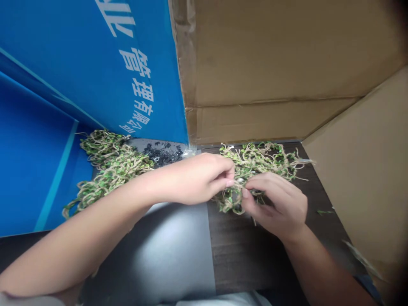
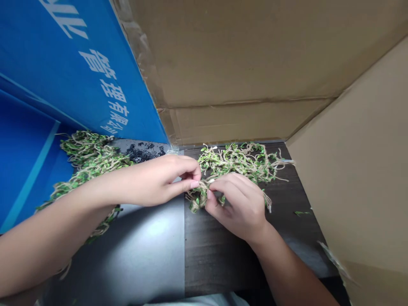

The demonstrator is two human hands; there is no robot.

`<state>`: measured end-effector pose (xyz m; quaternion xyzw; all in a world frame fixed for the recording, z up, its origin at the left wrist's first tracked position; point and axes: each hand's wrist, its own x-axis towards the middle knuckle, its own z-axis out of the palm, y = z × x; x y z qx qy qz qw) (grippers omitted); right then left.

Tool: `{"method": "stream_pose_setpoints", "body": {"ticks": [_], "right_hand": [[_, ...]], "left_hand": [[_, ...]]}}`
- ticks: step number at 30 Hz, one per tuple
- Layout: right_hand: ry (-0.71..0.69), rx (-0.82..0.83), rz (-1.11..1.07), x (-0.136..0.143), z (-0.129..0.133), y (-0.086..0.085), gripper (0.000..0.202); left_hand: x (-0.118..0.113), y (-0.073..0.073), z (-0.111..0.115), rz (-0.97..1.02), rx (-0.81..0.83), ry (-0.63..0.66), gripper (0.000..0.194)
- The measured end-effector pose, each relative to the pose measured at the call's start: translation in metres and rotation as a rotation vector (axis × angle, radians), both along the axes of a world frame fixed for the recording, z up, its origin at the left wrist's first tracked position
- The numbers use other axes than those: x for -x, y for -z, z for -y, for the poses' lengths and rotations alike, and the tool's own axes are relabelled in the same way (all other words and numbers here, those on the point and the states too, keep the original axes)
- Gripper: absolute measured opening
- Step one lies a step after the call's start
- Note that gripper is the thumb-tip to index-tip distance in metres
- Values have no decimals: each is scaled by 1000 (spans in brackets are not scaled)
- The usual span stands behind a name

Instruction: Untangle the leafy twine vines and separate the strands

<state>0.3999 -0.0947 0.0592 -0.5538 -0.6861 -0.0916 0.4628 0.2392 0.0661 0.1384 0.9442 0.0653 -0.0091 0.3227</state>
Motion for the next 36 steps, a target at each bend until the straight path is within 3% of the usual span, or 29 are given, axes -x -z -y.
{"method": "stream_pose_setpoints", "body": {"ticks": [5, 12, 18, 24, 28, 31, 33, 36], "right_hand": [[31, 17, -215, 1, 3, 1, 17], [-49, -15, 146, -1, 4, 6, 37], [-99, 31, 107, 1, 5, 7, 22], [-126, 102, 134, 3, 1, 13, 17], [-244, 207, -91, 10, -3, 18, 10], [-390, 330, -342, 17, -5, 22, 8], [-437, 393, -397, 19, -7, 24, 8], [-336, 358, -259, 18, -8, 28, 2]], "left_hand": [[4, 1, 11, 97, 13, -69, 12], [9, 20, 31, 148, 80, -308, 6], [15, 42, 44, 222, 102, -470, 4], [33, 71, 63, 375, 316, -585, 11], [46, 98, 70, 434, 401, -654, 11], [50, 115, 70, 511, 407, -647, 10], [52, 122, 69, 562, 400, -626, 9], [52, 127, 69, 597, 393, -595, 10]]}}
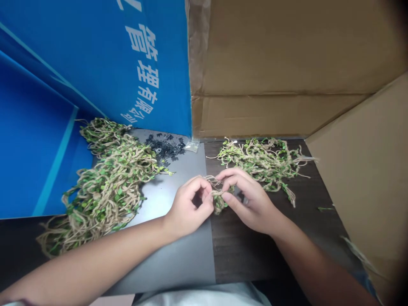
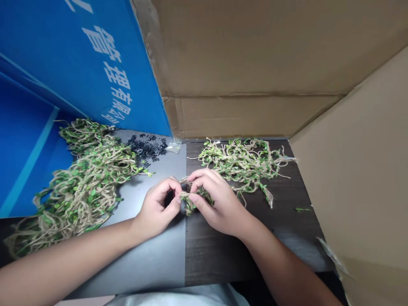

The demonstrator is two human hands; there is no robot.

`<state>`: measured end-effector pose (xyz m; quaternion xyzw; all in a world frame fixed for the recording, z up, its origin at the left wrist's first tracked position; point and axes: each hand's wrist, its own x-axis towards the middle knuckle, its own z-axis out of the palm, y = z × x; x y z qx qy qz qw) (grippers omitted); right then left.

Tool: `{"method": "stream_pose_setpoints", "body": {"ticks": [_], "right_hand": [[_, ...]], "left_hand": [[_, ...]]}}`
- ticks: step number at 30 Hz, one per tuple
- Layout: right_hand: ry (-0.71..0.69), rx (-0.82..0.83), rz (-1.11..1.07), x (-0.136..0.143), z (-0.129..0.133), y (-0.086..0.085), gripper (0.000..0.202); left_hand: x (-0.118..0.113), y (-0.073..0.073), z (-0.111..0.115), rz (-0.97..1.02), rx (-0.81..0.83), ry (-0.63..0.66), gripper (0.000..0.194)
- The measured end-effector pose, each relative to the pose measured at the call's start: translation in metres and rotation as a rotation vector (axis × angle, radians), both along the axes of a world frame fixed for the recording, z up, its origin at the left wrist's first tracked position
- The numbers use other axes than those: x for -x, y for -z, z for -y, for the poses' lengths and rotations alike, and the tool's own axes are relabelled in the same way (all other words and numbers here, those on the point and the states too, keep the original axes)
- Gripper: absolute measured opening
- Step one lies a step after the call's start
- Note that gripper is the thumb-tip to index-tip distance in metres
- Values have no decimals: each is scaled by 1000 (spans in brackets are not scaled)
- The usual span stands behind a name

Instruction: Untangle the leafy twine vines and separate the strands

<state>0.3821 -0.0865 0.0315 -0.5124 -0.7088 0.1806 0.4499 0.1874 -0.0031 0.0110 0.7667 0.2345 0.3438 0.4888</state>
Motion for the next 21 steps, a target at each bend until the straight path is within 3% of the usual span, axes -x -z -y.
{"method": "stream_pose_setpoints", "body": {"ticks": [4, 8, 11, 15, 19, 21], "right_hand": [[76, -179, 302, -3, 0, 3, 25], [63, -235, 388, -2, 2, 2, 21], [23, -120, 195, -1, 4, -4, 17], [-150, 196, -125, -1, 9, -13, 7], [-96, 216, 30, -4, 10, -13, 25], [-22, 146, 149, -5, 8, -10, 18]], "left_hand": [[-1, 2, 0, 6, -14, -2, 11], [-1, 3, -1, -3, 2, 1, 10], [-1, 4, -2, -11, 21, -4, 8], [0, 3, -4, -17, 42, -17, 10], [3, 4, -6, -21, 86, -61, 8], [4, 4, -7, -27, 101, -63, 8]]}}
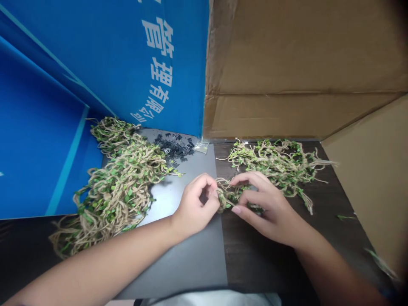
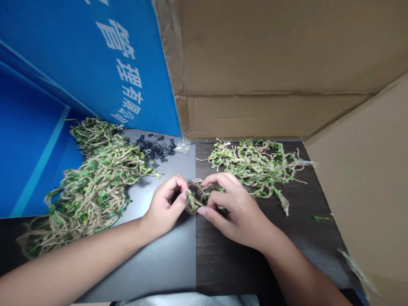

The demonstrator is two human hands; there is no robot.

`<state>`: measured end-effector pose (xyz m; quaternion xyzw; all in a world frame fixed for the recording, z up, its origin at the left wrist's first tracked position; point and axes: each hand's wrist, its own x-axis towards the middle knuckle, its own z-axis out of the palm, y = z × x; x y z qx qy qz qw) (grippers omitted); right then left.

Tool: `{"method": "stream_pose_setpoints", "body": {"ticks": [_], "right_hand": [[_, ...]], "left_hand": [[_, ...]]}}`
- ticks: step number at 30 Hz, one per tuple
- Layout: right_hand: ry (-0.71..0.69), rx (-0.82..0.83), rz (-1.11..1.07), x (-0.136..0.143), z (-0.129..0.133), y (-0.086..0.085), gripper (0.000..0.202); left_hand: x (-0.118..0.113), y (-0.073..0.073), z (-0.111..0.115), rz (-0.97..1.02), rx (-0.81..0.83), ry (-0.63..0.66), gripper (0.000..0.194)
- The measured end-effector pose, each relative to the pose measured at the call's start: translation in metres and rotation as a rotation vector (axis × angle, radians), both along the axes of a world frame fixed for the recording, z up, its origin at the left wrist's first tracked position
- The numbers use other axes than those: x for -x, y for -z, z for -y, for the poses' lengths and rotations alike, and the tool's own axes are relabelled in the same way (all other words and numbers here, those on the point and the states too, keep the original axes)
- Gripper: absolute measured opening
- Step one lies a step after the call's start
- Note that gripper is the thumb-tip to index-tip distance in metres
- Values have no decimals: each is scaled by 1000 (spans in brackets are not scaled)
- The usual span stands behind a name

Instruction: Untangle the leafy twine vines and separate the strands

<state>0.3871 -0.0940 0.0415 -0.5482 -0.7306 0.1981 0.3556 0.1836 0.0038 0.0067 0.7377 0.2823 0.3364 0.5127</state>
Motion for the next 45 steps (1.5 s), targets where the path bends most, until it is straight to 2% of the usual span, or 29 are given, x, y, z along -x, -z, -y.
{"method": "stream_pose_setpoints", "body": {"ticks": [2, 4, 5, 8, 9, 14, 19, 24, 29, 32, 34, 37, 41, 45], "right_hand": [[28, -72, 70, 0, -2, 4, 6], [32, -134, 104, 3, -4, 7, 25], [35, -158, 112, 5, -5, 9, 27], [82, -202, 100, 11, -5, 10, 8], [94, -201, 82, 12, -4, 10, 8], [116, -110, -61, 10, -2, 6, 15], [162, -95, -122, 7, -4, 7, 12], [89, 15, -294, 6, -4, 6, 14], [113, 97, -406, 3, -1, 5, 17], [150, 76, -372, 3, 0, 4, 19], [162, 59, -327, 3, 0, 3, 20], [160, 73, -343, 5, 0, 2, 19], [127, 182, -585, 4, 0, 4, 17], [60, 321, -791, -4, 1, 5, 19]], "left_hand": [[0, 0, 0, 1, -1, 23, 9], [-1, 0, 0, 12, -15, 42, 10], [-1, 0, 1, 18, -23, 48, 10], [-3, -2, 2, 55, -33, 60, 7], [-3, -2, 3, 75, -28, 67, 6], [-4, 1, 6, 107, 41, 50, 5], [-3, 5, 6, 75, -17, -22, 11], [-5, -1, 2, 42, -155, 49, 15], [-6, -6, -2, 21, -150, 45, 5], [-5, -6, -3, 32, -143, 89, 11], [-4, -3, -2, 38, -99, 103, 15], [-2, 3, 1, 60, 63, 132, 21], [0, 9, 4, 142, 263, 221, 25], [1, 11, 6, 172, 291, 199, 22]]}}
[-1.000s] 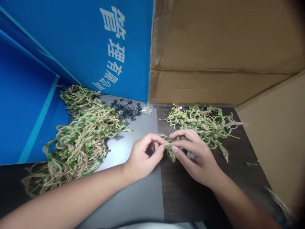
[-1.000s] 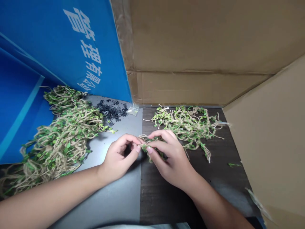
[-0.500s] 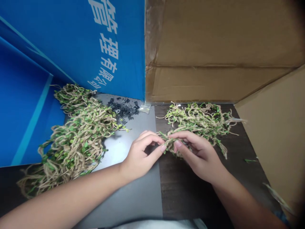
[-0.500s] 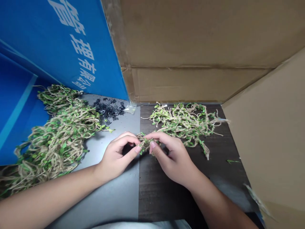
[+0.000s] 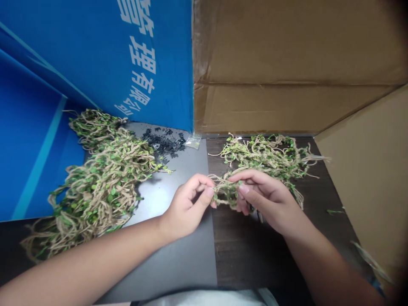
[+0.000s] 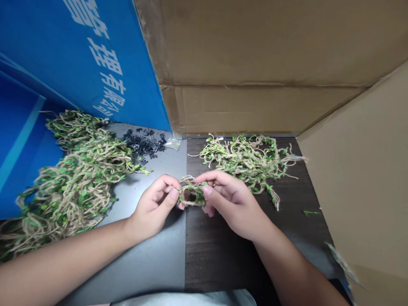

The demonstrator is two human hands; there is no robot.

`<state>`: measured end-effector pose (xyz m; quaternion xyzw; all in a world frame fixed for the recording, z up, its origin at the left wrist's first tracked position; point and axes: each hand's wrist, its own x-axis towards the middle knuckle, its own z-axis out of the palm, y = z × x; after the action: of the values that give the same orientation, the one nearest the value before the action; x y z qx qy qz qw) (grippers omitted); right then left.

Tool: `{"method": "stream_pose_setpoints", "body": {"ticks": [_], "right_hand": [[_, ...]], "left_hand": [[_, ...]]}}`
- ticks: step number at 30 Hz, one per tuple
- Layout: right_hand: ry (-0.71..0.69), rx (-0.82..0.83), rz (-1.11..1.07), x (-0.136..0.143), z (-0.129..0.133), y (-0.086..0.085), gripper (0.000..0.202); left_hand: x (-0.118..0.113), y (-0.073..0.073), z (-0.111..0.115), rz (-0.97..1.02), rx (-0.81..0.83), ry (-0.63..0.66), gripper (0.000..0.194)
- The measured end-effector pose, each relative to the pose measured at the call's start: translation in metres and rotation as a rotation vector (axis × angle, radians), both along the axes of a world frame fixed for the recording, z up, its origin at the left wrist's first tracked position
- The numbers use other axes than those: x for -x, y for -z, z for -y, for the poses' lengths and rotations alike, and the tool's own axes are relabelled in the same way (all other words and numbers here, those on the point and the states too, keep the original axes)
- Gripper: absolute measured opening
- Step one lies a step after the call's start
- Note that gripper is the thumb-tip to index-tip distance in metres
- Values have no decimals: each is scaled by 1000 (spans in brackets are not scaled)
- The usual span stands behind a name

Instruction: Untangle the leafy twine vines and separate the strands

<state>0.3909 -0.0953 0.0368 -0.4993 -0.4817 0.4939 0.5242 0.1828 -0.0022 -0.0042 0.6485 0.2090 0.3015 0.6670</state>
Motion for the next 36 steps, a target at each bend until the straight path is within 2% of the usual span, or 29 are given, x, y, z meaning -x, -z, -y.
{"method": "stream_pose_setpoints", "body": {"ticks": [4, 9, 12, 15, 18, 21, 25, 29, 33, 36], "right_hand": [[-23, 3, 94, -10, 5, -8, 29], [-26, -122, 526, -16, 8, -17, 36], [-1, -196, 712, -17, 6, -16, 29], [27, -205, 776, -18, 4, -14, 16], [60, -226, 791, -20, 4, -15, 8], [49, -215, 762, -20, 5, -19, 12], [19, -139, 646, -19, 7, -25, 21], [2, -73, 502, -20, 8, -29, 34], [9, -51, 429, -19, 7, -29, 37], [25, -42, 397, -14, 6, -26, 35]], "left_hand": [[2, -1, 2, 39, -55, -67, 17], [3, -7, 2, 82, -134, -142, 22], [3, -7, 4, 89, -96, -175, 24], [3, -4, 6, 115, 5, -170, 23], [0, -3, 8, 153, 99, -141, 20], [-3, -5, 7, 151, 117, -138, 18], [-4, -7, 3, 122, 43, -206, 20], [-2, -5, -2, 58, -5, -326, 24], [-4, -5, -8, -78, -156, -459, 20], [-5, -8, -10, -180, -438, -526, 6]]}}
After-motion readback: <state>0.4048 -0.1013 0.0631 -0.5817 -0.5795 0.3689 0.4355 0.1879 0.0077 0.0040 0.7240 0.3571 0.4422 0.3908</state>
